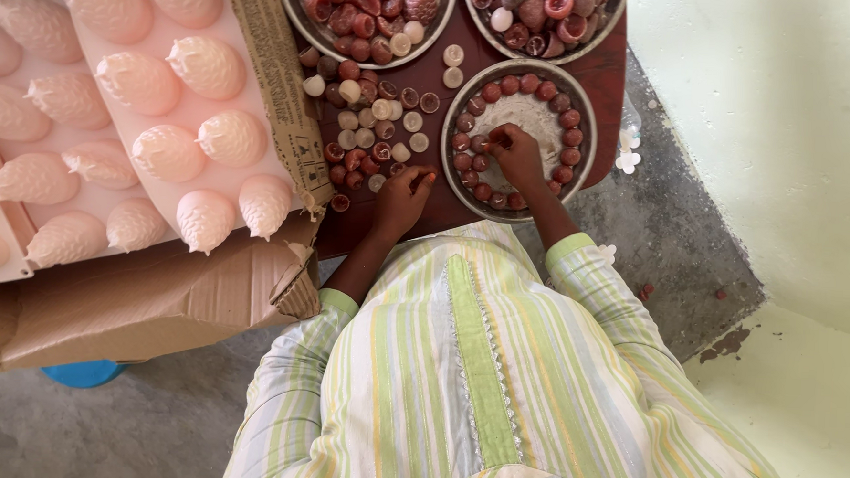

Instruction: The person places a pink egg tray into a cardboard box and then arranges small reddish-brown decorative items into a circular pattern on a metal tray. The person handles the items one at a time and adjusts their positions on the tray.

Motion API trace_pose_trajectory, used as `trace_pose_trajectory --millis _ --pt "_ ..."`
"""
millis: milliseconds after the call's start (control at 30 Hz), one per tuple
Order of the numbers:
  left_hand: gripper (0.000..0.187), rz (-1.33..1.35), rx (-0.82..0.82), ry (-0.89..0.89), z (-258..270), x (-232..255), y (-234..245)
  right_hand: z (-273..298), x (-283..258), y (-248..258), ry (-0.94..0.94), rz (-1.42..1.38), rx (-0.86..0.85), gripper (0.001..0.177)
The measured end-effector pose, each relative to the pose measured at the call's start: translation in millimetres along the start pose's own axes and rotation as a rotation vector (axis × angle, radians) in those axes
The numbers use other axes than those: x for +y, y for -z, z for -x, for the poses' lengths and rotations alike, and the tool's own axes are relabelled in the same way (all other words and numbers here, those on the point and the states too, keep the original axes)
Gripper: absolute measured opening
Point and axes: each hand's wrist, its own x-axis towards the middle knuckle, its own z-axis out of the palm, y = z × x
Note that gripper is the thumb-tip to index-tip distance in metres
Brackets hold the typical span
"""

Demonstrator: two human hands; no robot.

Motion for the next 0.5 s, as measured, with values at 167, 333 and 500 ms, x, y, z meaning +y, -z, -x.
trace_pose_trajectory --millis 167,333,500 --pt "0.025 0.025 0.313 -0.083 -7 -31 8 4 -48 3 0.099 0.008 0.053 0.020" --pt "0.039 0.030 0.490 -0.023 -12 -51 17 15 -98 -16 -0.061 0.068 -0.197 0.019" --pt "0.036 -0.135 0.529 -0.082 -10 -43 25 23 -127 -45 0.442 0.236 -0.300 0.021"
